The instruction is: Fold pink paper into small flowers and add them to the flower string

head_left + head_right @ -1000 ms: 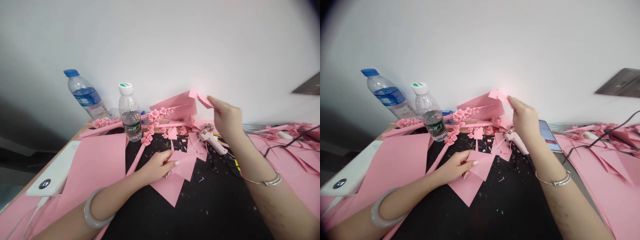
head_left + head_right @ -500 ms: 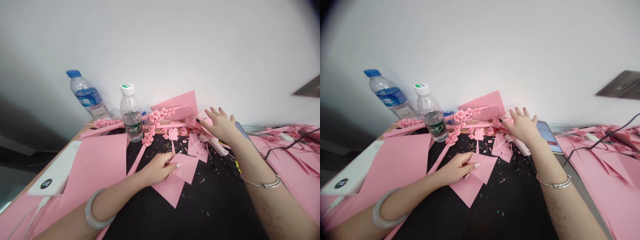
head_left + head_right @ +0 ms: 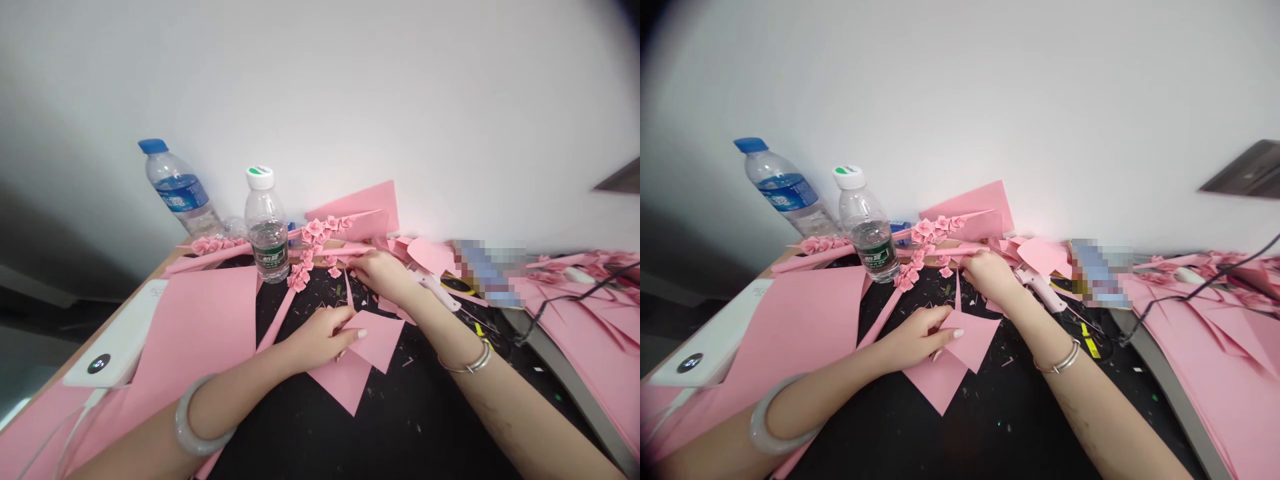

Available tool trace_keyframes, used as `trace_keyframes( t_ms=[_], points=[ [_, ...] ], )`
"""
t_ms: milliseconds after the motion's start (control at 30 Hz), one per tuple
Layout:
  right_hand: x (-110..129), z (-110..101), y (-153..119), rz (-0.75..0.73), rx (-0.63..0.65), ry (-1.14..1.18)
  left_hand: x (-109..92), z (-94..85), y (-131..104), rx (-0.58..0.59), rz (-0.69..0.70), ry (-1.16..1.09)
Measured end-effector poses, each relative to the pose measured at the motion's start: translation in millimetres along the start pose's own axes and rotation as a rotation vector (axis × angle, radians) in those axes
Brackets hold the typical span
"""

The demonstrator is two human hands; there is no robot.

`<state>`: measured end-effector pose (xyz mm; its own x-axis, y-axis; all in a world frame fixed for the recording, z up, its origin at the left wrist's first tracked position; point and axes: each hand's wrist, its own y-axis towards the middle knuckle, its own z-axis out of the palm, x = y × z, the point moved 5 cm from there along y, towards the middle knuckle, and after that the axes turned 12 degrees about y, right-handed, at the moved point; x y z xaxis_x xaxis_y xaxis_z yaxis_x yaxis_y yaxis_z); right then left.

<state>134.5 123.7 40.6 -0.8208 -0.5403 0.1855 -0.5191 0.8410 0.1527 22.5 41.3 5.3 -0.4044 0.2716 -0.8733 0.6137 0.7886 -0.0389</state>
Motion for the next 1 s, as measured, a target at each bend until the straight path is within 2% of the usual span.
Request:
trace_keyframes(
  t_ms=[67, 167, 267, 367, 500, 633, 733, 800, 933, 1000],
  points=[
    [-2, -12, -4, 0.004, -0.058, 0.004, 1, 0.1, 0, 0.001, -0.004, -0.002],
    [-11, -45, -17, 0.049, -0.336, 0.010, 2, 0.8, 0, 0.005, -0.008, -0.008],
    [-30, -74, -34, 0.225, -0.629, -0.110, 2, 1.2, 0, 0.002, -0.010, -0.004],
    [-50, -83, -43, 0.266, -0.719, -0.157, 2, 1.2, 0, -0.002, -0.015, 0.013],
    [-77, -75, -44, 0.340, -0.650, -0.185, 3, 1.4, -1, 0.000, -0.011, 0.029],
    [-98, -58, -37, 0.448, -0.425, -0.187, 3, 1.3, -1, 0.008, -0.014, 0.035],
    [-107, -50, -31, 0.463, -0.303, -0.136, 3, 1.6, 0, 0.026, -0.014, 0.033],
    [-110, -50, -30, 0.454, -0.280, -0.071, 4, 1.5, 0, 0.025, -0.015, 0.034],
    [-115, -66, -39, 0.484, -0.384, 0.000, 5, 1.6, 1, 0.024, -0.018, 0.040],
    [-114, -70, -44, 0.496, -0.352, 0.002, 5, 2.0, 0, 0.027, -0.018, 0.044]
  ],
)
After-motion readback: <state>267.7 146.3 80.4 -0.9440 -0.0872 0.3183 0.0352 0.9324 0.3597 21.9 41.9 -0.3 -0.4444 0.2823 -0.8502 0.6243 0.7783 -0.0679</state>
